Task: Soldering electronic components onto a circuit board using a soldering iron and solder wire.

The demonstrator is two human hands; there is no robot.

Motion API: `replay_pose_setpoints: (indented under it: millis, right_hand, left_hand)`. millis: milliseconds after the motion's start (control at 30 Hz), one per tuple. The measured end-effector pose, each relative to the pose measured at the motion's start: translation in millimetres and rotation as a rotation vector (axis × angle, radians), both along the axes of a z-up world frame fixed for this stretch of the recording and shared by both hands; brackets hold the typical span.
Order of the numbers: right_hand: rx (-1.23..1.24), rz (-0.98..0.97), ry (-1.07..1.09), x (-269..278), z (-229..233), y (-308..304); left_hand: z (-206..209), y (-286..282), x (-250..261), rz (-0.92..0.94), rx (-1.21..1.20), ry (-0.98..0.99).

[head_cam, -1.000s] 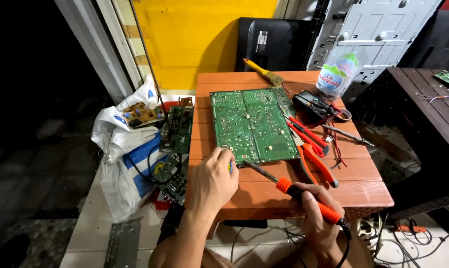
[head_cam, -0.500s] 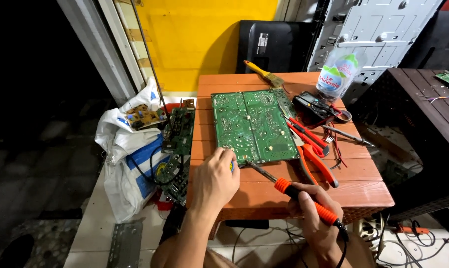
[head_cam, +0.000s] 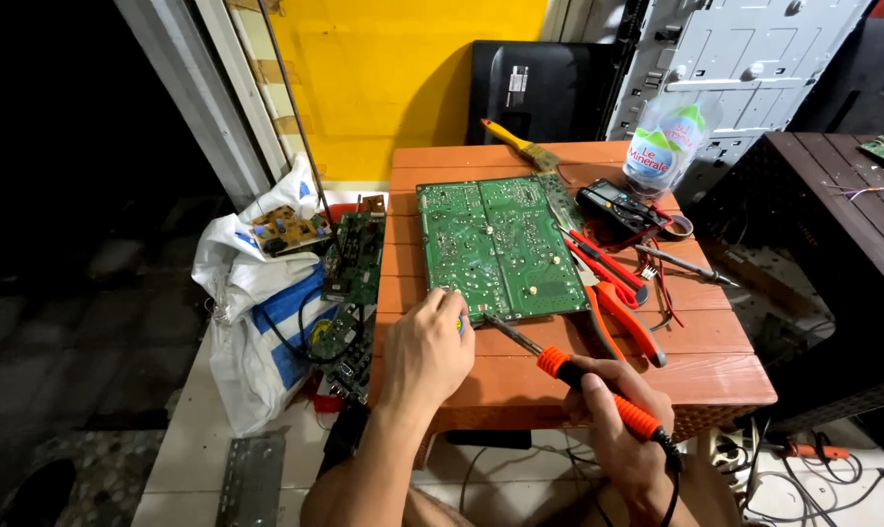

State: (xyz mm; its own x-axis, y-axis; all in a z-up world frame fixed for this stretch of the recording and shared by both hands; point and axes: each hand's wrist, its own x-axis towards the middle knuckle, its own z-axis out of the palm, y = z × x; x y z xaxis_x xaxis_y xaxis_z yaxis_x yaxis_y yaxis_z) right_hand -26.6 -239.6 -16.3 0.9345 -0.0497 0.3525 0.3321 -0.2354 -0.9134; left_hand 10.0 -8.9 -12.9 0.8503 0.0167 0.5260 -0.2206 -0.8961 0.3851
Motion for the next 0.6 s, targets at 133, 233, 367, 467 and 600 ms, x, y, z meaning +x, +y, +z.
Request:
replay_pose_setpoints:
  millis: [133, 233, 367, 467, 600]
  right_hand:
    - [-0.019, -0.04, 0.039, -0.5, 3.0, 3.1]
    - [-0.019, -0.036, 0.024, -1.2, 4.0, 4.2]
    - [-0.001, -0.047, 0.059, -2.3, 4.0, 5.3]
    - [0.011, -0.044, 0.073, -3.1, 7.0, 5.7]
    - [-0.017, -0.02, 0.022, -1.0, 5.8, 4.5]
  left_hand:
    - [1.3, -0.6, 0.3, -0.008, 0.002, 0.006]
    - [6.1, -1.8, -0.6, 0.005, 0.0, 0.032]
    - [5.9, -2.2, 0.1, 0.002, 0.006, 0.057]
    - [6.0, -3.3, 0.5, 0.004, 0.014, 0.076]
    - [5.3, -3.9, 1.5, 0.002, 0.009, 0.081]
